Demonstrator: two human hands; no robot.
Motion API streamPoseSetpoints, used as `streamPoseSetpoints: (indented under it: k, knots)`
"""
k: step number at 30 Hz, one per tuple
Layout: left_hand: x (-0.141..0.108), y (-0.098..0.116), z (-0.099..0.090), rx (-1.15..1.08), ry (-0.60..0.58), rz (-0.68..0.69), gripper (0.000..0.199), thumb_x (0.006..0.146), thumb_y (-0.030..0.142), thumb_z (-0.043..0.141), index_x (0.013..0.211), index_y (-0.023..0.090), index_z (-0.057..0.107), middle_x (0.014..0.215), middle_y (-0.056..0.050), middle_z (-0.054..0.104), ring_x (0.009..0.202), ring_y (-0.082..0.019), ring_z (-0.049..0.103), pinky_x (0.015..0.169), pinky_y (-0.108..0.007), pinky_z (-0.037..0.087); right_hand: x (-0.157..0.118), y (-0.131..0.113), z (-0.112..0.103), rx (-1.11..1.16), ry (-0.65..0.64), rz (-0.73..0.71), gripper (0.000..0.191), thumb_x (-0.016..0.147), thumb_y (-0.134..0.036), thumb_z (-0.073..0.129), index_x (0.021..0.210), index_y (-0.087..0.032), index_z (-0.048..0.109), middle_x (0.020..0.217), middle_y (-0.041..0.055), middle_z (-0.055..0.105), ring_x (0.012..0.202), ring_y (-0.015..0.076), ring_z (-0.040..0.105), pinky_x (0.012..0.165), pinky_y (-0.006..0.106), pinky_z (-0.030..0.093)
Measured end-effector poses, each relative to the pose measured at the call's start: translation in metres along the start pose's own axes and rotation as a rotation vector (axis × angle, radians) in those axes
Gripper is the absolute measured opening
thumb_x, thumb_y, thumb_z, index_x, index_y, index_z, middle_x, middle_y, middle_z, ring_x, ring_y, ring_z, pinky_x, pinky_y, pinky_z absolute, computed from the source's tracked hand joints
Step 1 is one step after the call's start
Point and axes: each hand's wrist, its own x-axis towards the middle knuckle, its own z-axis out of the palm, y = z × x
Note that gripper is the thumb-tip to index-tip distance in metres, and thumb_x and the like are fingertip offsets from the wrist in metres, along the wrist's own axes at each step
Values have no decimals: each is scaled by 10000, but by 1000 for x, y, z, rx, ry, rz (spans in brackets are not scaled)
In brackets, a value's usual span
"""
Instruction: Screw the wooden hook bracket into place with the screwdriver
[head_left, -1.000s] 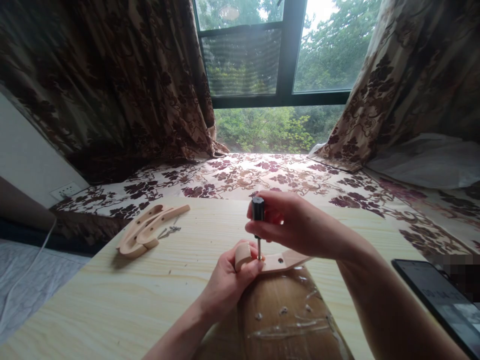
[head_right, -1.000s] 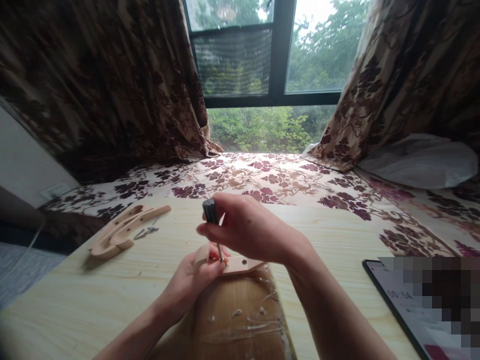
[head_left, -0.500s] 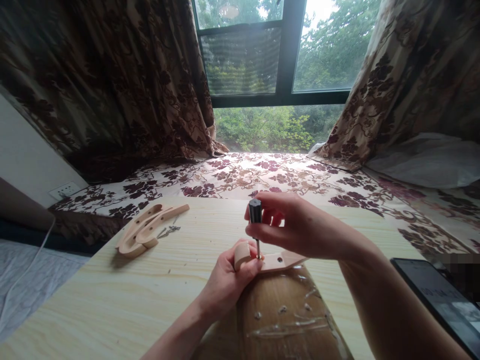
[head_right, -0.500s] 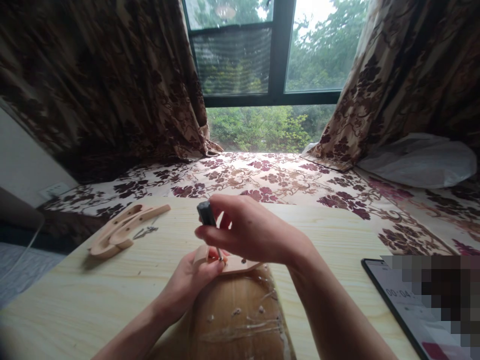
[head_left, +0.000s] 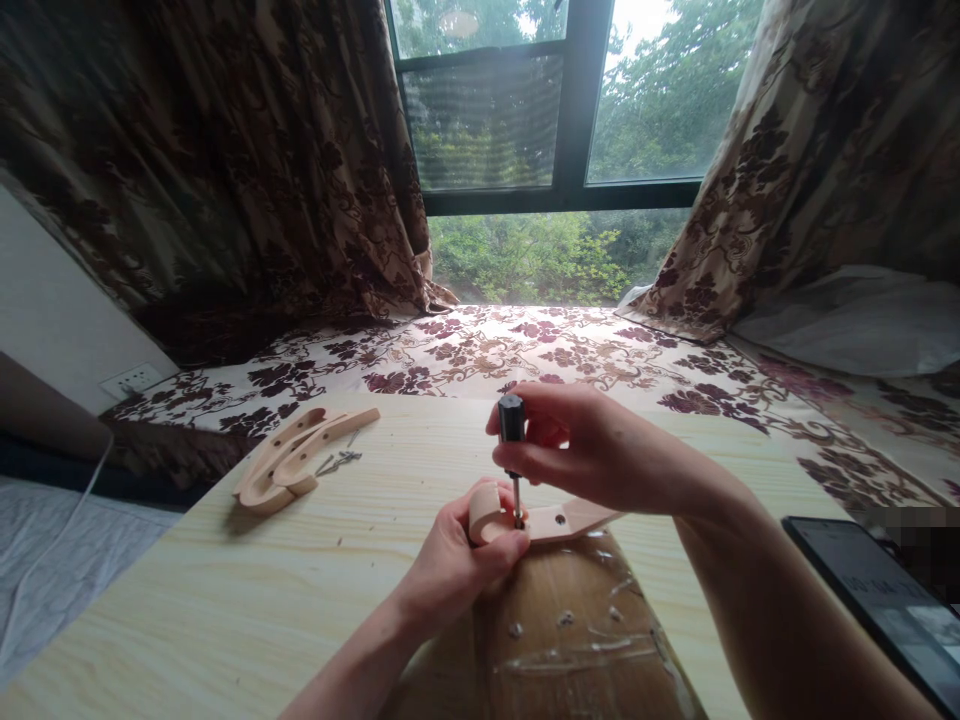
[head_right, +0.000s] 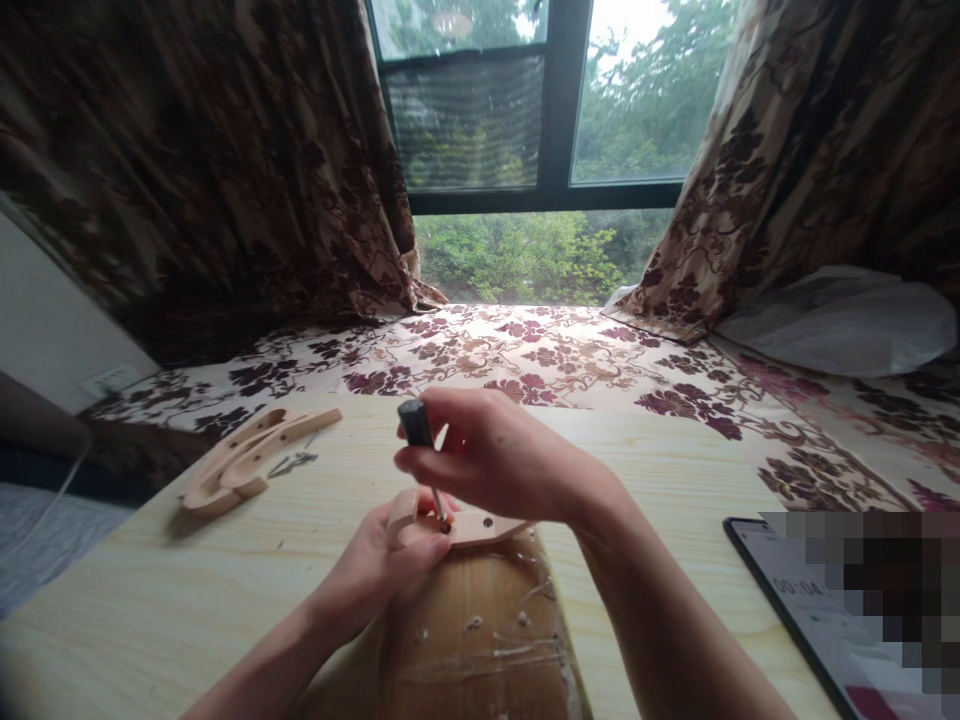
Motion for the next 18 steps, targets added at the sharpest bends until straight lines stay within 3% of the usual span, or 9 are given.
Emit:
streamPoseSetpoints:
  k: [4, 8, 12, 18]
  knots:
    - [0, 0, -2, 41, -22, -57, 241, 651, 270, 643, 857, 195, 543, 655, 57, 477, 570, -95, 386, 522, -212, 299, -1, 0, -1, 14, -4, -2, 94, 834, -176, 564, 752, -170, 520, 659, -43, 486, 578, 70, 466, 500, 197, 355]
    - [0, 1, -3, 84, -39, -72, 281, 624, 240, 637, 888, 199, 551, 743, 38, 536, 648, -118, 448, 560, -216, 335, 0, 2, 0, 4, 3, 29, 140, 830, -217, 589, 731, -178, 498, 648, -38, 507, 572, 75, 470, 502, 200, 361]
    - [0, -1, -3, 119, -42, -75, 270, 651, 269, 626, 900, 198, 549, 709, 45, 522, 623, -118, 440, 563, -225, 342, -1, 3, 0, -19, -4, 43, 181, 828, -244, 599, 718, -185, 469, 651, -37, 513, 573, 80, 475, 502, 206, 368]
    - [1, -3, -3, 152, -39, -64, 257, 666, 278, 618, 901, 202, 549, 690, 51, 490, 621, -118, 422, 564, -227, 345, -6, -2, -7, -22, -66, -13, 91, 816, -139, 575, 895, -179, 556, 763, -11, 568, 654, 97, 535, 573, 212, 437]
